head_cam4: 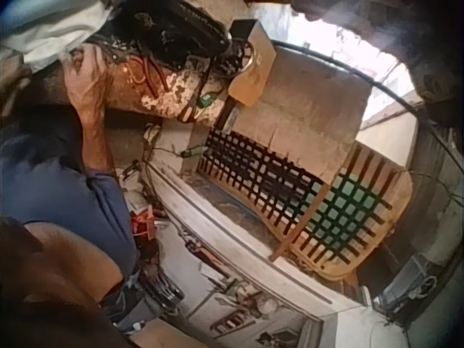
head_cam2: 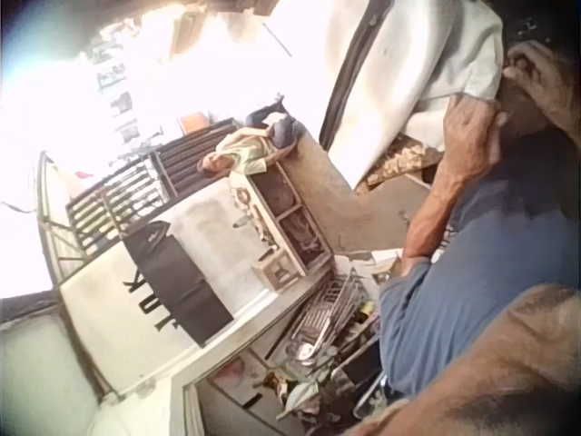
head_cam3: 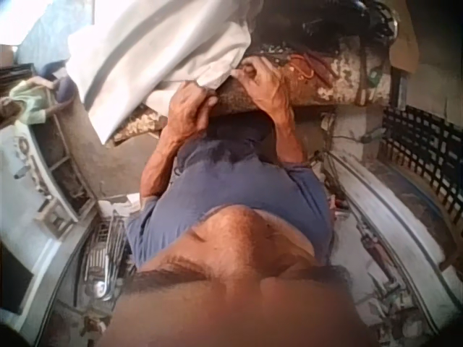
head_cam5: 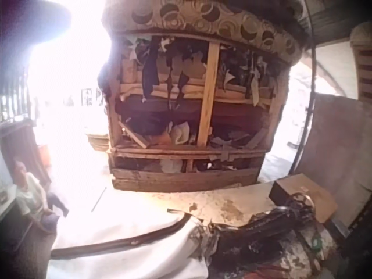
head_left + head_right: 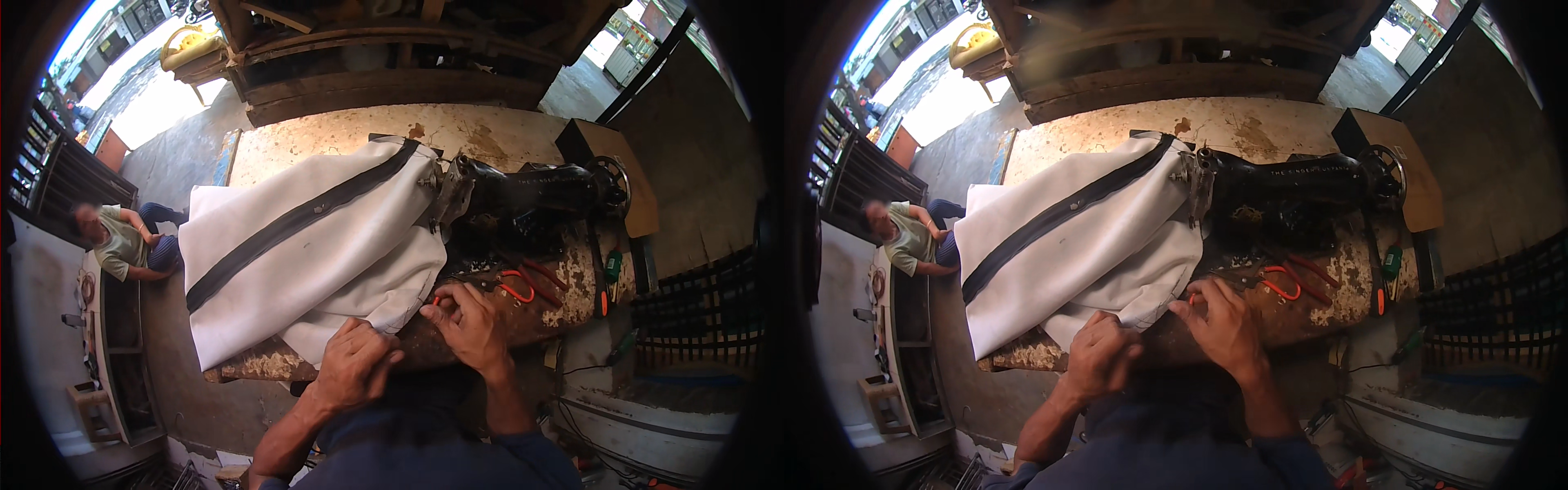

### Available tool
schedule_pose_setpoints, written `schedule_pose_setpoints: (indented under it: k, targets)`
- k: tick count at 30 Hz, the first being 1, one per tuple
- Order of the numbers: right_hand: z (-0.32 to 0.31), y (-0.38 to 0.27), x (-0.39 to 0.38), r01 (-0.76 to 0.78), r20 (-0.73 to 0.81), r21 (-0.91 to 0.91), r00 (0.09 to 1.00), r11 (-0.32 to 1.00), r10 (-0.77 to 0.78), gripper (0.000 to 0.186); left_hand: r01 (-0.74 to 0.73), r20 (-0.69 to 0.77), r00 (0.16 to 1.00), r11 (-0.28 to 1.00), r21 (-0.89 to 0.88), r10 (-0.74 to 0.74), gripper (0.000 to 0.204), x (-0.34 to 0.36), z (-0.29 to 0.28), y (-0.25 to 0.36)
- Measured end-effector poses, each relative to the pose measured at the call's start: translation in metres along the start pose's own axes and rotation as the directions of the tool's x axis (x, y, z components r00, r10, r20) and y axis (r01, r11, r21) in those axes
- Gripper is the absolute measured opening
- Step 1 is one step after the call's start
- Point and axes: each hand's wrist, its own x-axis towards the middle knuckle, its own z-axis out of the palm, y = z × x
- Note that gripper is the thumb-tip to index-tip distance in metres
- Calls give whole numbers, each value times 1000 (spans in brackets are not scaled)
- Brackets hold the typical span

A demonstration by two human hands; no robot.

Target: The person trims the edge of a piece of white fabric using shears and then feeds the fabric through a vintage sewing machine, while another person assists by holding the other end of the fabric.

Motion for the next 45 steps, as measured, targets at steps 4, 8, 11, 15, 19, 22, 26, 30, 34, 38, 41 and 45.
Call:
schedule_pose_setpoints:
  k: [4, 8, 11, 15, 19, 22, 26, 30, 34, 38, 41, 45]
  targets:
    - [19, 4, 1, 4, 94, 167, 995, 986, -20, 26, 83, -86, 994, 991, 106, -74, 18, -4, 9, 2]
    - [14, 12, -4, 157, -78, 371, 987, 915, -138, 20, 84, -51, 996, 932, 353, -71, 31, -8, 14, 0]
    - [26, 29, 5, 220, -145, 639, 976, 738, -165, 24, 77, -4, 996, 816, 572, -91, 44, -26, 26, 4]
    - [35, 18, -7, -268, 275, 875, 960, 402, 43, 26, 21, 72, 995, 829, 559, -74, 52, -39, 30, -12]
    - [17, -22, -46, 34, 105, 676, 984, 736, -142, 24, 55, 70, 992, 854, 518, -106, 53, -32, 28, -15]
    - [-7, -16, -43, -78, -69, 392, 991, 917, 114, 20, 49, 46, 995, 822, 568, -91, 53, -39, 32, -17]
    - [-34, 21, -6, 1, -439, -312, 887, 950, -145, 26, 39, -6, 999, 799, 599, -45, 43, -30, 31, -19]
    - [-16, 26, 7, 119, -178, 29, 978, 992, -112, 30, 319, -157, 946, 892, 321, -283, 18, -16, 19, -26]
    - [23, 41, 58, 389, -246, 8, 894, 921, -375, 29, 655, -305, 724, 755, 26, -618, 39, 13, 3, -41]
    - [18, 38, 87, 447, -199, -92, 868, 890, -456, 28, 681, -371, 676, 732, -16, -636, 47, 15, 7, -52]
    - [22, 36, 95, 503, -209, -107, 832, 857, -514, 21, 697, -379, 642, 713, -75, -667, 48, 10, 7, -56]
    - [23, 39, 98, 566, -183, -149, 790, 811, -585, 15, 687, -369, 638, 716, -122, -676, 49, 13, 5, -56]
